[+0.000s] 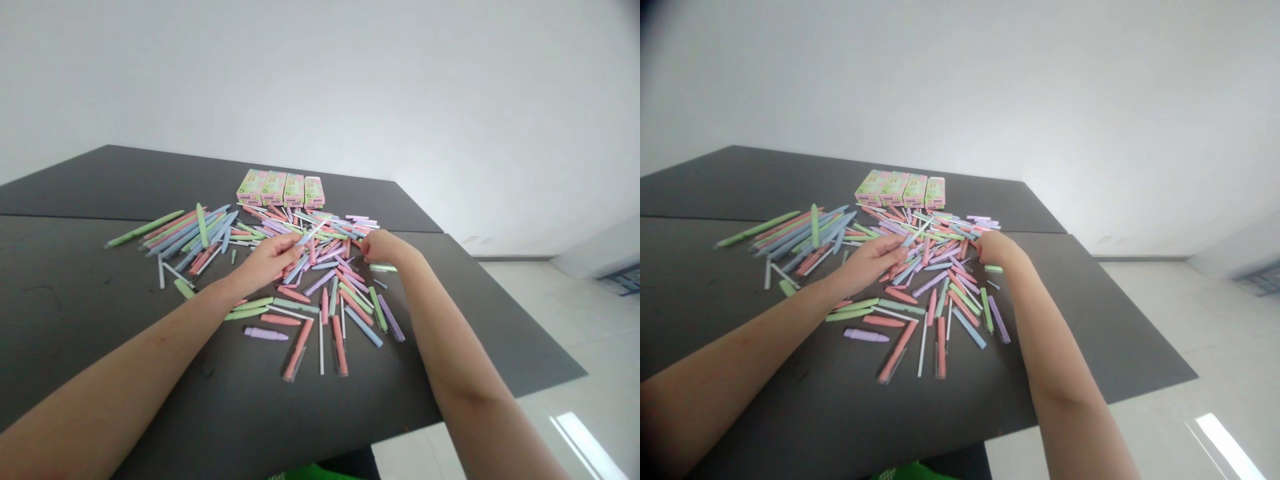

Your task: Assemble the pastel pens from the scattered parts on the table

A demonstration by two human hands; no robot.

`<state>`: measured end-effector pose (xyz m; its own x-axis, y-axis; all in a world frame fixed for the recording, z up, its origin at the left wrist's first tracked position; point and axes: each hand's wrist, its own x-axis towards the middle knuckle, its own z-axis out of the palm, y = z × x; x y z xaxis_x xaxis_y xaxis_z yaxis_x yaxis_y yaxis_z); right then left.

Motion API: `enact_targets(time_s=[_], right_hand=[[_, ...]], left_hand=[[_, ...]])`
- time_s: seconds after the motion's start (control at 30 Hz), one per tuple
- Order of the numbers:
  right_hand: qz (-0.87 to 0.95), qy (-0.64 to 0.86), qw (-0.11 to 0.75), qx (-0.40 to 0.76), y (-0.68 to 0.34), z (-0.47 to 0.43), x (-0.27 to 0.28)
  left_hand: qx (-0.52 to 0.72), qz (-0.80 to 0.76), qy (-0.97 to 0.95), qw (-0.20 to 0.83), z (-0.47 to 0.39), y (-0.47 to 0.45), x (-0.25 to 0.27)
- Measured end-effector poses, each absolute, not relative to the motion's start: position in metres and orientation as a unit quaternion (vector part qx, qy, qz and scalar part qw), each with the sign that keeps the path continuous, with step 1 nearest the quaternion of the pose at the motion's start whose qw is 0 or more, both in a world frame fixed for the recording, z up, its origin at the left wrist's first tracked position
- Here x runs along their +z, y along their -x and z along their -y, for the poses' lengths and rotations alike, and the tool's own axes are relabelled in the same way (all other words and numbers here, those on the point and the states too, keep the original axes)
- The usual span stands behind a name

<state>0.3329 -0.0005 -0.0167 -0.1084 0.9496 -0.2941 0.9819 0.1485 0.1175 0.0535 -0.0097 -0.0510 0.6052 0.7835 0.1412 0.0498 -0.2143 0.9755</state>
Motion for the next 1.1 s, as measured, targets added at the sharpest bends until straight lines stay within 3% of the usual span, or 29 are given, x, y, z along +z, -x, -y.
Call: enact_targets(time_s=[0.37, 0.53, 0.77, 1.1], right_hand=[[-0.74, -0.658, 0.122, -0.07, -0.343, -0.001, -0.012], [-0.701, -0.708, 0.087, 0.007, -0.371, -0.002, 0.001], [-0.701, -0.694, 0.165, -0.006, -0.369, -0.009, -0.016], [-0.723, -0.675, 0.146, -0.003, -0.356, -0.011, -0.028]], left_hand=[[0.329, -0.298, -0.715, 0.54, 0.007, -0.053, -0.054], [0.331, -0.297, -0.714, 0.541, 0.007, -0.054, -0.054], [0.327, -0.3, -0.715, 0.541, 0.009, -0.054, -0.054], [0.324, -0.311, -0.714, 0.537, 0.008, -0.054, -0.054]])
